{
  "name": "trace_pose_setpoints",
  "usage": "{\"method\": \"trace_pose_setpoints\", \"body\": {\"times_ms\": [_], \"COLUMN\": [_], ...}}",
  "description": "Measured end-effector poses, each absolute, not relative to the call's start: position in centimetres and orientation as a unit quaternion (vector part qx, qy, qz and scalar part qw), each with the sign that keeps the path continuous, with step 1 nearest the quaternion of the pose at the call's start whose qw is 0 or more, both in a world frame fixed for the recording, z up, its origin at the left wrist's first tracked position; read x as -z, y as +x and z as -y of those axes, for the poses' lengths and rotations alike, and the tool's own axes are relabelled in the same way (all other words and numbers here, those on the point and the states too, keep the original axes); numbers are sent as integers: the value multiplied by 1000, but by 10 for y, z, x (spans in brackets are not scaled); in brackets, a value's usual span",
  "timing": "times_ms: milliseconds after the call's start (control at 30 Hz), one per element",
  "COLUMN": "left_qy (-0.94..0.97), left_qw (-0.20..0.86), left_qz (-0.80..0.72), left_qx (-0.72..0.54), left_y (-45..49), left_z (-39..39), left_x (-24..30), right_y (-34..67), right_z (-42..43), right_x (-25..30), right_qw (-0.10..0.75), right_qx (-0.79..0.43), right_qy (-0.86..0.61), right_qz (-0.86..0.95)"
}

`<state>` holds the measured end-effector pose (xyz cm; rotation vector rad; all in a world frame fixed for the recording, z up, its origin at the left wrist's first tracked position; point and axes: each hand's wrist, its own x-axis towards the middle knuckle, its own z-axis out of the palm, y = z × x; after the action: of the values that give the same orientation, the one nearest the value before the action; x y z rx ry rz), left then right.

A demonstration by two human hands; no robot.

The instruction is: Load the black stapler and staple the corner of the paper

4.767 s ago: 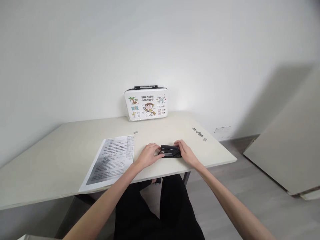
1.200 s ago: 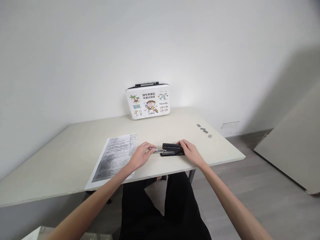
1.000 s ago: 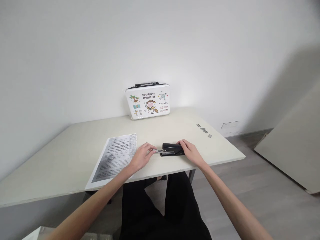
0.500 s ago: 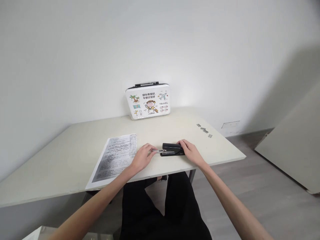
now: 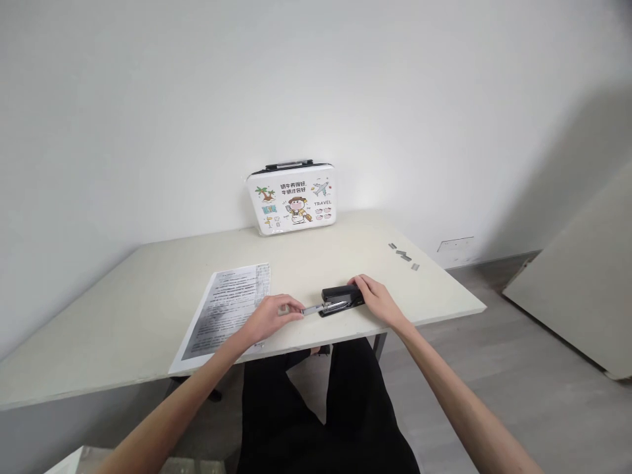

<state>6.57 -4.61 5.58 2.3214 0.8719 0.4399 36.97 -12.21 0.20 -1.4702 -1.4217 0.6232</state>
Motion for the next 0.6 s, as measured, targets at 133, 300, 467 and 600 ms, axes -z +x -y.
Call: {"method": "trace_pose_setpoints", "body": {"times_ms": [133,300,467,600], "left_qy": [888,919,939,941], "left_qw": [327,284,232,206], "left_qz": [-285,-234,-221,-234], "left_qx": [-152,-139,-127,-128], "left_y": [79,113,127,127], "left_z": [47,32,26,28], "left_x": [-55,-52,-47,-41], "right_y": [370,370,370,370], "right_z": [122,121,120,120], "right_x": [1,2,4,6], "right_qw": [483,475,468,467], "right_qx": [-256,-250,-232,-228], "right_qy": [-609,-610,-609,-608], "right_qz": [575,582,597,601]}}
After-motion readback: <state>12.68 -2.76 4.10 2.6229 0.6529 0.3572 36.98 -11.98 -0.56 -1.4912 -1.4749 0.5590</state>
